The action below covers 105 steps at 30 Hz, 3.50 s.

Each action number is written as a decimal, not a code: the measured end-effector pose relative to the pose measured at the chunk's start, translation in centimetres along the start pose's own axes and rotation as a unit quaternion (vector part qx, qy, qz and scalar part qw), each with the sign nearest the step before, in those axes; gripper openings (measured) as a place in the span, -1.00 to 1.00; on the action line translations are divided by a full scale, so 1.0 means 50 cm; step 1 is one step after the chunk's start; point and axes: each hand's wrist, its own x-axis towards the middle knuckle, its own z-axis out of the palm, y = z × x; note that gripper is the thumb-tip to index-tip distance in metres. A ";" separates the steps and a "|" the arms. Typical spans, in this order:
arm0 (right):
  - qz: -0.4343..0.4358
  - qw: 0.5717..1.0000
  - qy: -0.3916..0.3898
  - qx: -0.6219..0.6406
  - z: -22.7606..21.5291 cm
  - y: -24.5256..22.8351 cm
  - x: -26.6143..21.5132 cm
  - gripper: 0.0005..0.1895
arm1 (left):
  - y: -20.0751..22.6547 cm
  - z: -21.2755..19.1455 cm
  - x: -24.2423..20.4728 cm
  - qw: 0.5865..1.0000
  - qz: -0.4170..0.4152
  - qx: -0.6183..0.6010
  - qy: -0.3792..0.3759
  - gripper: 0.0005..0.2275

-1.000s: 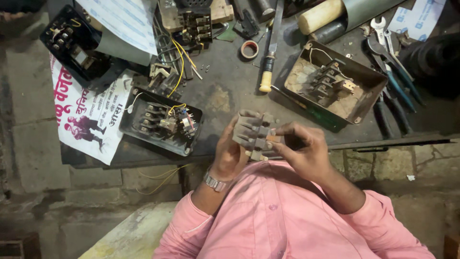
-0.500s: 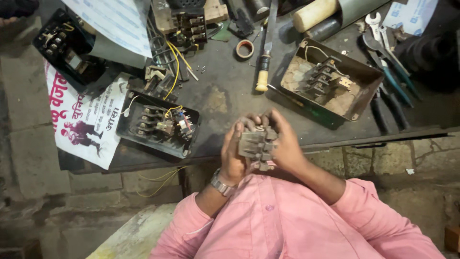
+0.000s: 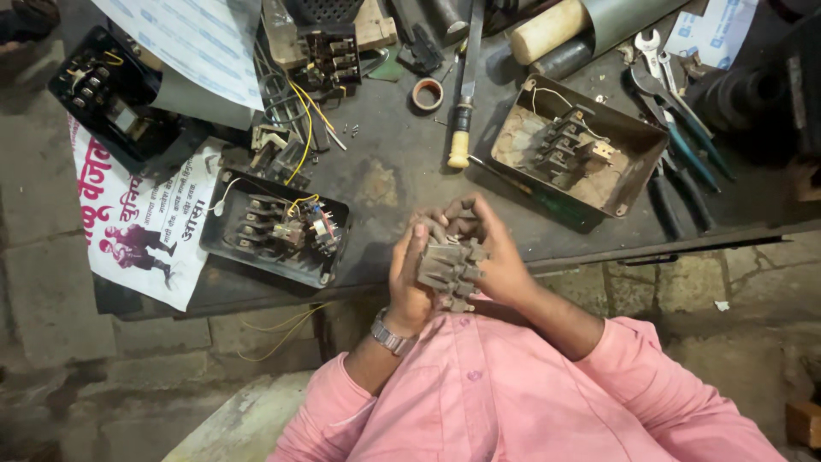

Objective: The person uses a metal file to scrape and clean the internal contacts of a small electrical component. They then place the component down and pick up a larger, block-like electrical part, inspecting it by turning it over in their hands.

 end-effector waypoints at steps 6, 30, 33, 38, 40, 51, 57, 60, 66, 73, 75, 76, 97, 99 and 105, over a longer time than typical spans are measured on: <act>0.060 0.998 -0.017 0.002 -0.011 0.003 -0.012 -0.41 | -0.006 -0.008 0.000 0.997 -0.023 -0.056 0.048 -0.66; 0.109 0.983 -0.004 0.148 -0.030 0.040 -0.014 -0.36 | -0.009 -0.018 -0.023 0.992 0.047 0.095 -0.071 -0.49; 0.050 0.998 -0.004 -0.042 -0.034 0.043 -0.017 -0.33 | -0.054 -0.045 -0.018 0.994 0.045 0.095 -0.024 -0.47; 0.063 0.914 0.051 -0.398 -0.054 0.001 -0.002 -0.45 | -0.042 -0.112 -0.014 0.982 0.094 0.147 0.079 -0.64; -0.034 0.887 0.032 -0.459 -0.059 -0.021 0.022 -0.47 | -0.007 -0.123 -0.030 0.986 0.101 0.103 0.079 -0.56; -0.231 0.789 0.040 -0.567 -0.088 -0.002 0.284 -0.66 | 0.140 -0.123 -0.135 0.988 0.094 -0.013 0.120 -0.55; -0.274 0.658 -0.013 -0.701 -0.051 0.104 0.504 -0.71 | 0.161 -0.178 -0.177 0.977 0.112 -0.025 0.178 -0.65; -0.263 0.644 -0.023 -0.718 -0.053 0.111 0.525 -0.89 | 0.161 -0.206 -0.183 0.975 0.128 -0.070 0.168 -0.68; -0.244 0.796 0.061 -0.550 -0.071 0.046 0.401 -0.91 | 0.173 -0.232 -0.170 0.971 0.132 -0.117 0.162 -0.78; 0.107 0.974 0.114 0.161 -0.034 0.007 0.224 -0.93 | 0.149 -0.251 -0.128 0.918 0.010 -0.359 0.171 -0.77; 0.109 0.966 0.081 0.220 -0.019 0.005 0.183 -0.89 | 0.136 -0.252 -0.115 0.933 0.026 -0.348 0.084 -0.78; 0.107 0.964 0.082 0.228 -0.014 0.001 0.163 -0.86 | 0.129 -0.247 -0.115 0.942 0.047 -0.329 0.047 -0.80; 0.196 0.961 -0.047 0.187 -0.033 -0.077 -0.041 -0.61 | 0.046 -0.050 -0.071 0.891 -0.027 -0.433 0.134 -0.71; 0.126 0.964 -0.114 0.204 -0.042 -0.068 -0.053 -0.83 | 0.045 -0.029 -0.070 0.879 -0.038 -0.433 0.197 -0.74; 0.136 0.979 -0.147 -0.049 -0.084 -0.072 -0.061 -0.68 | 0.018 0.013 -0.062 0.874 0.015 -0.473 0.113 -0.60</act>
